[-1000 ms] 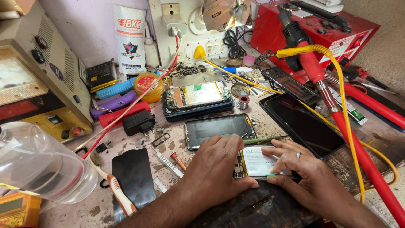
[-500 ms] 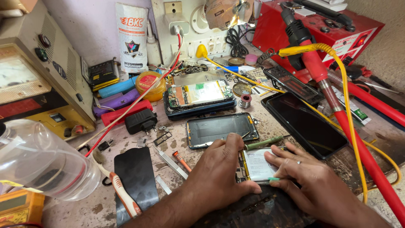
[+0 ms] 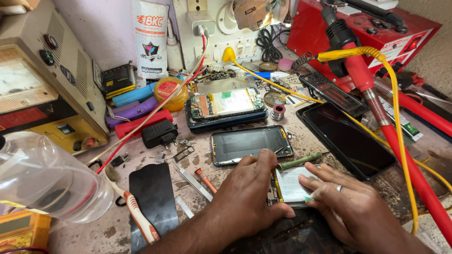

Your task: The person uses a green plastic pry tool to remove the battery from a disassembled smartphone. They then connect a red and black power cable to the phone's charging port and use tweezers to adjust the battery connector ribbon cable.

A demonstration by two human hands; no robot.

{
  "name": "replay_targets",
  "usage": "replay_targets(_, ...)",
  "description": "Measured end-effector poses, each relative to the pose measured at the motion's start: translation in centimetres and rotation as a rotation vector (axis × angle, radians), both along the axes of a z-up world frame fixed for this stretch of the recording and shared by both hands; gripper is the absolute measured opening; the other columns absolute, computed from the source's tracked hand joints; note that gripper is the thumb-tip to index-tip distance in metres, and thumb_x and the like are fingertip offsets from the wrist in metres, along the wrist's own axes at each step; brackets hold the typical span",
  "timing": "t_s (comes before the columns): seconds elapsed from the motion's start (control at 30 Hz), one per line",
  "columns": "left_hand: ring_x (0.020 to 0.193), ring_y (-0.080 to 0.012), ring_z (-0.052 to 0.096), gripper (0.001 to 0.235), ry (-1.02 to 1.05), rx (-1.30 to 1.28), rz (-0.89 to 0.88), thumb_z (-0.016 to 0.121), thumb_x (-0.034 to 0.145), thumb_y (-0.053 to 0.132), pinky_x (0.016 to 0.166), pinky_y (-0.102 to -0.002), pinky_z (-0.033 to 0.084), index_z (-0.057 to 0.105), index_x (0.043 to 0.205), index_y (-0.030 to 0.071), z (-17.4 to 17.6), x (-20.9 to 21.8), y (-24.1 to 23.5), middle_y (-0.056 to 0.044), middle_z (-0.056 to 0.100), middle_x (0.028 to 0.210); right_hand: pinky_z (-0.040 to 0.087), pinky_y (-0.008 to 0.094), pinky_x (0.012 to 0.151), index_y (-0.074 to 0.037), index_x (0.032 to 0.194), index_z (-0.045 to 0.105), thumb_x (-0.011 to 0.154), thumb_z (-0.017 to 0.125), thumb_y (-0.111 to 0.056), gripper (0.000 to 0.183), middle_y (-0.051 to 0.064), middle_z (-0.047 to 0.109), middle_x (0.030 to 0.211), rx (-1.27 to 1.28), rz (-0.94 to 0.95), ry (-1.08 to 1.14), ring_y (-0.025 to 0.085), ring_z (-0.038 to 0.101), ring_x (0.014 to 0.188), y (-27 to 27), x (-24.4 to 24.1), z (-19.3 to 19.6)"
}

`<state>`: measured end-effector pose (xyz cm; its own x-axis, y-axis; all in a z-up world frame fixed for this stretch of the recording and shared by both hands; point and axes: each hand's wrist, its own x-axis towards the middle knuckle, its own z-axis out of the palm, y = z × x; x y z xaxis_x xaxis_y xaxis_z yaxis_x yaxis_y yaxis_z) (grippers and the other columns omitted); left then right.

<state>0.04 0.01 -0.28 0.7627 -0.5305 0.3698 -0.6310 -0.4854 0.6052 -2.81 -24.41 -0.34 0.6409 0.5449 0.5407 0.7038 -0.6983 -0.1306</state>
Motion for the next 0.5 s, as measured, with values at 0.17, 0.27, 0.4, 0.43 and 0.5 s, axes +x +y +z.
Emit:
replay_targets(0.17, 0.113, -0.0379, 0.059, 0.087, 0.039, 0.049, 0.007, 0.093, 0.067, 0.041, 0.095, -0.047, 0.047, 0.041, 0.125, 0.001, 0.3, 0.0, 0.0, -0.019, 0.065, 0.111, 0.051, 0.045, 0.107, -0.005, 0.106, 0.07, 0.079, 0.074, -0.009, 0.028, 0.012, 0.076, 0.118, 0.037, 0.002, 0.041, 0.031, 0.07, 0.119, -0.1, -0.1, -0.5)
replay_targets(0.27, 0.113, -0.0372, 0.059, 0.086, 0.056, 0.058, 0.012, 0.093, 0.067, 0.041, 0.094, -0.047, 0.048, 0.041, 0.124, 0.002, 0.5, 0.0, 0.1, -0.019, 0.065, 0.108, 0.051, 0.045, 0.107, -0.004, 0.107, 0.071, 0.08, 0.074, -0.008, 0.028, 0.013, 0.076, 0.117, 0.065, -0.021, 0.075, 0.032, 0.069, 0.119, -0.2, -0.1, -0.7)
replay_targets(0.4, 0.112, -0.0371, 0.059, 0.086, 0.069, 0.074, 0.014, 0.092, 0.067, 0.042, 0.094, -0.047, 0.047, 0.041, 0.124, 0.002, 0.6, -0.1, 0.1, -0.019, 0.065, 0.107, 0.048, 0.044, 0.111, -0.007, 0.104, 0.07, 0.087, 0.072, -0.011, 0.017, 0.008, 0.077, 0.117, 0.105, 0.026, 0.04, 0.031, 0.067, 0.126, -0.2, -0.2, -1.1)
replay_targets(0.43, 0.112, -0.0375, 0.059, 0.087, 0.064, 0.077, 0.016, 0.092, 0.067, 0.042, 0.094, -0.047, 0.047, 0.041, 0.125, 0.002, 0.6, -0.1, 0.1, -0.019, 0.065, 0.107, 0.048, 0.045, 0.111, -0.008, 0.102, 0.069, 0.087, 0.072, -0.01, 0.016, 0.007, 0.077, 0.116, 0.112, 0.036, 0.037, 0.03, 0.067, 0.126, -0.2, -0.2, -1.2)
replay_targets(0.5, 0.112, -0.0384, 0.059, 0.087, 0.051, 0.083, 0.017, 0.092, 0.068, 0.042, 0.094, -0.047, 0.048, 0.041, 0.125, 0.002, 0.6, 0.0, 0.0, -0.02, 0.066, 0.107, 0.047, 0.046, 0.113, -0.008, 0.1, 0.069, 0.087, 0.071, -0.01, 0.013, 0.005, 0.077, 0.114, 0.124, 0.053, 0.025, 0.03, 0.068, 0.126, -0.2, -0.1, -1.2)
